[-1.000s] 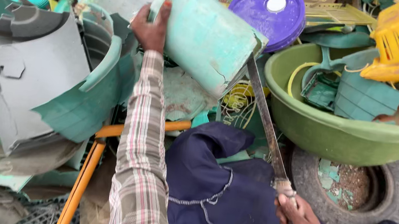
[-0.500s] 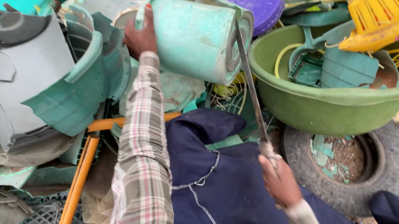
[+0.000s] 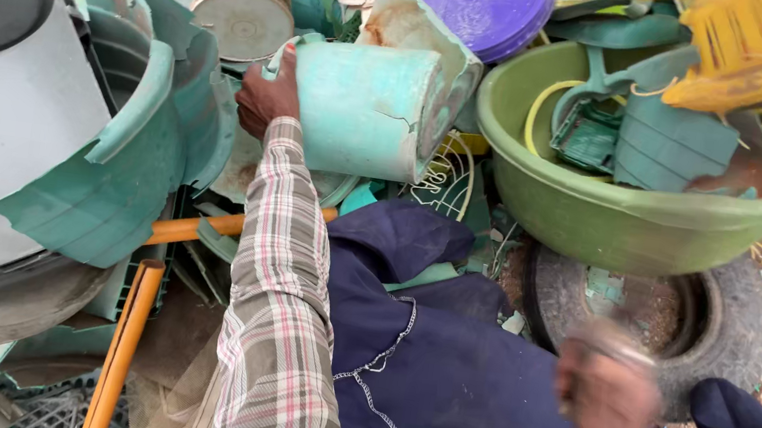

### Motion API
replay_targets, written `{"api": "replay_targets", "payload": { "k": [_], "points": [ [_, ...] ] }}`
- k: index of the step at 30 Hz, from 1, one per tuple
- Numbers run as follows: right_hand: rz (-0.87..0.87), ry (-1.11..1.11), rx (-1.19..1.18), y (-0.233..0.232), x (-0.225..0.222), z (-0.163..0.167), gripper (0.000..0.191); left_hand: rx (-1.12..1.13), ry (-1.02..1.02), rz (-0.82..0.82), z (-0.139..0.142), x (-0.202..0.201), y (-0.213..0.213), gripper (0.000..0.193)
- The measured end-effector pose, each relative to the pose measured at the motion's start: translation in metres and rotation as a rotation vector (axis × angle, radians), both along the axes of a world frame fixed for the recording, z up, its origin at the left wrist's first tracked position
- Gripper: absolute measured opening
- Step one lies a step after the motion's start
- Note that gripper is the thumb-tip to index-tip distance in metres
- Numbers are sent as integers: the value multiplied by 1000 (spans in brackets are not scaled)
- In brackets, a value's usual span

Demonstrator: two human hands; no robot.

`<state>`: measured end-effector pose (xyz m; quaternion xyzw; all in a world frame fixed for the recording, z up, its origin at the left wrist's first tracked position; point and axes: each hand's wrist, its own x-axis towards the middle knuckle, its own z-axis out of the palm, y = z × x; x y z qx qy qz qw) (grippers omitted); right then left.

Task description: The person sits on the ground and uses a machete to chop various plastic buckets and containers into smaller pieces. They place the items on a tire, strike them repeatedly, and toss the resulting fragments aside.

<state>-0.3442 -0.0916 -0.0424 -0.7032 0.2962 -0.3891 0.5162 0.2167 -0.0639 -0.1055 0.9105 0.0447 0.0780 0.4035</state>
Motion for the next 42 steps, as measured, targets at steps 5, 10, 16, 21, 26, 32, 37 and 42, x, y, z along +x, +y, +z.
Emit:
{"api": "replay_targets", "payload": {
  "k": [5, 10, 16, 21, 26, 32, 37, 42],
  "points": [
    [112, -530, -59, -13, 10, 23, 40, -5, 0, 54, -21, 22, -1, 71],
    [269, 632, 555, -7, 59, -92, 47, -215, -128, 74, -58, 48, 4, 75],
    [165, 600, 475, -2, 28, -96, 40, -277, -321, 144, -68, 60, 27, 80],
    [152, 214, -123, -3, 34, -13, 32, -402, -240, 113, -56, 54, 34, 86],
    [256, -671, -100, -28, 50, 17, 32, -385, -234, 132, -51, 53, 32, 93],
    [284, 910, 593, -27, 83, -113, 38, -375, -237, 147, -54, 55, 28, 102],
    [129, 820, 214, -36, 10, -138, 41, -452, -119, 133, -52, 43, 35, 99],
    [164, 761, 474, -8, -4, -103, 42, -363, -48, 23, -19, 24, 27, 78]
  ]
}}
